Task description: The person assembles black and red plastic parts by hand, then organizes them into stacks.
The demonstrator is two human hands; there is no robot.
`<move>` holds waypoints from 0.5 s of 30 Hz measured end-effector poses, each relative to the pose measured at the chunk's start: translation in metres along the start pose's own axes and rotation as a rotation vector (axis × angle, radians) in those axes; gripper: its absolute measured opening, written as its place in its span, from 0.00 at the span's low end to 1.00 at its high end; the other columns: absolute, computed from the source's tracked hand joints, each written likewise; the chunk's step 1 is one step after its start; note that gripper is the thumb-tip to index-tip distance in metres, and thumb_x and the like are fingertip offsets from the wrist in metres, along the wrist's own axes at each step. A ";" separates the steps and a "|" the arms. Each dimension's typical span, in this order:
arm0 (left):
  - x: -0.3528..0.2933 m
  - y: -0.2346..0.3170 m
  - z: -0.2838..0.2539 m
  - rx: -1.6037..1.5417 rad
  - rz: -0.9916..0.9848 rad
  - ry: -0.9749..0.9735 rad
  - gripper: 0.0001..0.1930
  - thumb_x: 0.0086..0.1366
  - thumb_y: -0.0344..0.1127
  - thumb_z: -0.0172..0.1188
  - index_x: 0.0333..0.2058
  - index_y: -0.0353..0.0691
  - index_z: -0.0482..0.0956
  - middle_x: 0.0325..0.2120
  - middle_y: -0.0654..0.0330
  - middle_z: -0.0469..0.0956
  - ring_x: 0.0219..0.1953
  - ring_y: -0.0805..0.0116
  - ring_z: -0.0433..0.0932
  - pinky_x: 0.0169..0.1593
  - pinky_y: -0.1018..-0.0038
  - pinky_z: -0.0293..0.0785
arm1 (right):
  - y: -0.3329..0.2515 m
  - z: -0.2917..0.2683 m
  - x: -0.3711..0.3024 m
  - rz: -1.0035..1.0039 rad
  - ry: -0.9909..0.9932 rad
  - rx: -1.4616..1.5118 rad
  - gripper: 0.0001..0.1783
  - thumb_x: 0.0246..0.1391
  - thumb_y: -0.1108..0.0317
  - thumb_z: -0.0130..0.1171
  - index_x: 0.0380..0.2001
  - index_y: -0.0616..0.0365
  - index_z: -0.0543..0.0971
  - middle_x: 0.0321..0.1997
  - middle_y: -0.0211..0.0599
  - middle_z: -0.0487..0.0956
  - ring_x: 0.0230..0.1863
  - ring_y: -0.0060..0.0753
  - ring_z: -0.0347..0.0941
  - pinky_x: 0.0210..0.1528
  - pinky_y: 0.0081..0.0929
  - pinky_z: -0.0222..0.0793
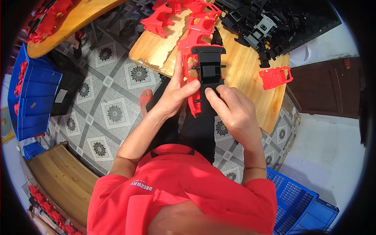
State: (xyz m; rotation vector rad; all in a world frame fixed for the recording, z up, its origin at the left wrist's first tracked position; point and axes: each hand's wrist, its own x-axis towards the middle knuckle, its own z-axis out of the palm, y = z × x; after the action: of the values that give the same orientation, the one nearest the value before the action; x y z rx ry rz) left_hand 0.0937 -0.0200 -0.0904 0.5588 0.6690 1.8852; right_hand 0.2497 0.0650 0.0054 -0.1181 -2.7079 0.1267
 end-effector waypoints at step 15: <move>0.036 0.031 0.022 0.090 0.310 0.196 0.41 0.66 0.26 0.54 0.69 0.45 0.37 0.51 0.52 0.71 0.49 0.66 0.76 0.49 0.66 0.79 | 0.081 0.054 0.052 0.473 0.089 1.429 0.45 0.60 0.48 0.59 0.69 0.64 0.54 0.63 0.50 0.68 0.61 0.32 0.65 0.63 0.27 0.59</move>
State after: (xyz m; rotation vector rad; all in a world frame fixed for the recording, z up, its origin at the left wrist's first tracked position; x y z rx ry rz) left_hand 0.0735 0.0077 -0.0510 0.5647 0.8367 2.2292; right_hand 0.1852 0.1470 -0.0312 -0.2906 -1.8431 1.9716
